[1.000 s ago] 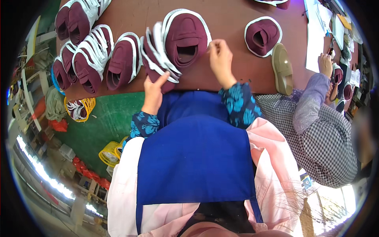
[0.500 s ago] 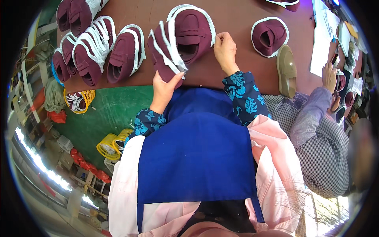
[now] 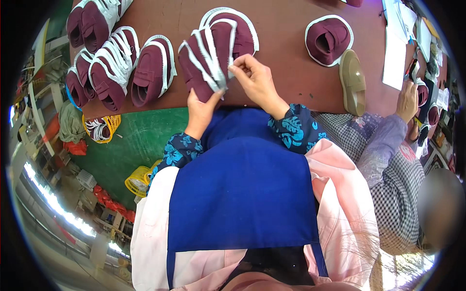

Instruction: Processing and trimming materials for shoe assembly at a factory workstation.

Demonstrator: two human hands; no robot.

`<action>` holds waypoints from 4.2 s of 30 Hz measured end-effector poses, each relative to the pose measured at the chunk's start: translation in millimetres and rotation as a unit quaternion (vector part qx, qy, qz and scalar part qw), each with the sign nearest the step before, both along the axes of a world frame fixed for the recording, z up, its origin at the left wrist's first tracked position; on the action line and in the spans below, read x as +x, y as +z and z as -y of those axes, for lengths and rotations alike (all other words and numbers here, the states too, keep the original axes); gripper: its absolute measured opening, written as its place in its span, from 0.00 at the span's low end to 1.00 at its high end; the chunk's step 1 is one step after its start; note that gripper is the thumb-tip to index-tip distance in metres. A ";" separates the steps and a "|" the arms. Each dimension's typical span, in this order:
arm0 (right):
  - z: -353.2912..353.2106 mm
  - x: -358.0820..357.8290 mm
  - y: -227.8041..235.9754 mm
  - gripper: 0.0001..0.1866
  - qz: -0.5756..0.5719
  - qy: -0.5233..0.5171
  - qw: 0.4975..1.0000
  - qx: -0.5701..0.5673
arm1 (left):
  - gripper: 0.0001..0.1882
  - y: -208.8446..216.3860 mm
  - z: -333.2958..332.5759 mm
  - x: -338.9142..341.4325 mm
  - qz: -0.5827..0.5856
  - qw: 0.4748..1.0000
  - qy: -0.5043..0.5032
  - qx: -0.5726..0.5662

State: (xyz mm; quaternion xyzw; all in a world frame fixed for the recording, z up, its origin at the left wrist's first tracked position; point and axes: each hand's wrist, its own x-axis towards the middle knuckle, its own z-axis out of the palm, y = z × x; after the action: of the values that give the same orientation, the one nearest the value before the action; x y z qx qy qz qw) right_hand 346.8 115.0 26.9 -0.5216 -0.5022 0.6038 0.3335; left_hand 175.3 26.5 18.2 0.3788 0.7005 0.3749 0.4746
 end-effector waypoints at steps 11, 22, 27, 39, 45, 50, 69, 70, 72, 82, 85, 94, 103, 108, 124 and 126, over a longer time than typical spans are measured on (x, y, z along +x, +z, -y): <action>-38.8 38.8 -108.0 0.14 0.235 -0.094 0.965 -0.068 | 0.23 13.2 -0.6 -37.4 0.316 0.930 0.179 -0.061; -0.2 2.6 -16.1 0.06 0.042 -0.004 0.998 -0.049 | 0.23 3.1 -0.7 0.0 0.108 0.989 0.097 -0.010; -24.8 30.1 -84.9 0.17 0.071 -0.218 0.966 -0.121 | 0.24 20.5 -0.4 -43.1 0.345 0.912 0.216 -0.054; -39.0 14.4 -95.9 0.16 -0.015 -0.142 0.963 -0.230 | 0.25 24.6 15.8 -39.1 0.269 0.951 0.142 -0.061; -39.4 36.5 -99.7 0.16 0.002 -0.131 0.955 -0.265 | 0.18 87.9 30.0 -64.6 -0.129 0.991 -0.031 0.026; -35.6 27.7 -100.8 0.16 0.020 -0.110 0.963 -0.247 | 0.16 77.2 54.4 -154.0 -0.470 0.856 -0.207 -0.062; -32.6 20.1 -94.1 0.11 -0.186 -0.123 0.929 -0.295 | 0.25 -18.6 10.7 -104.1 -0.480 0.854 -0.199 0.018; -30.7 19.8 -94.4 0.10 -0.185 -0.120 0.930 -0.294 | 0.25 -18.4 5.3 -103.1 -0.497 0.845 -0.196 -0.013; -30.6 23.9 -92.9 0.10 -0.190 -0.128 0.931 -0.284 | 0.23 -16.0 -9.9 -107.3 -0.503 0.833 -0.184 -0.142; -33.0 52.3 -56.4 0.16 0.234 -0.183 0.952 0.075 | 0.22 73.3 -72.5 -72.2 -0.425 0.868 -0.251 -0.054; -44.2 96.5 -36.8 0.22 0.462 -0.269 0.810 0.242 | 0.18 31.8 -53.3 -3.7 -0.286 0.898 -0.320 0.099; -32.8 124.8 -56.8 0.07 0.530 -0.049 0.811 0.243 | 0.16 -52.3 -98.5 9.5 -0.466 0.800 -0.330 0.186; 35.6 60.5 -28.4 0.12 0.267 0.013 0.921 0.284 | 0.17 -7.2 -156.2 -21.3 -0.418 0.836 -0.279 0.221; 28.1 92.9 -74.3 0.16 0.261 -0.224 0.939 0.016 | 0.08 -12.2 -87.0 45.0 -0.179 0.894 -0.389 0.132; -32.8 78.2 -46.2 0.20 -0.481 -0.166 0.772 -0.380 | 0.20 29.5 -62.4 72.4 -0.204 0.891 -0.333 0.230; -34.1 75.8 -48.1 0.19 -0.496 -0.138 0.784 -0.346 | 0.18 27.4 -53.0 69.3 -0.280 0.882 -0.305 0.223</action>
State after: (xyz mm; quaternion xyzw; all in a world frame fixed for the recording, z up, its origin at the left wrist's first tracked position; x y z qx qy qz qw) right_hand 422.6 149.0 -21.2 -0.2944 0.0524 0.8602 0.4131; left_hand 244.5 79.5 45.6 0.7589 0.5518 0.2360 0.2527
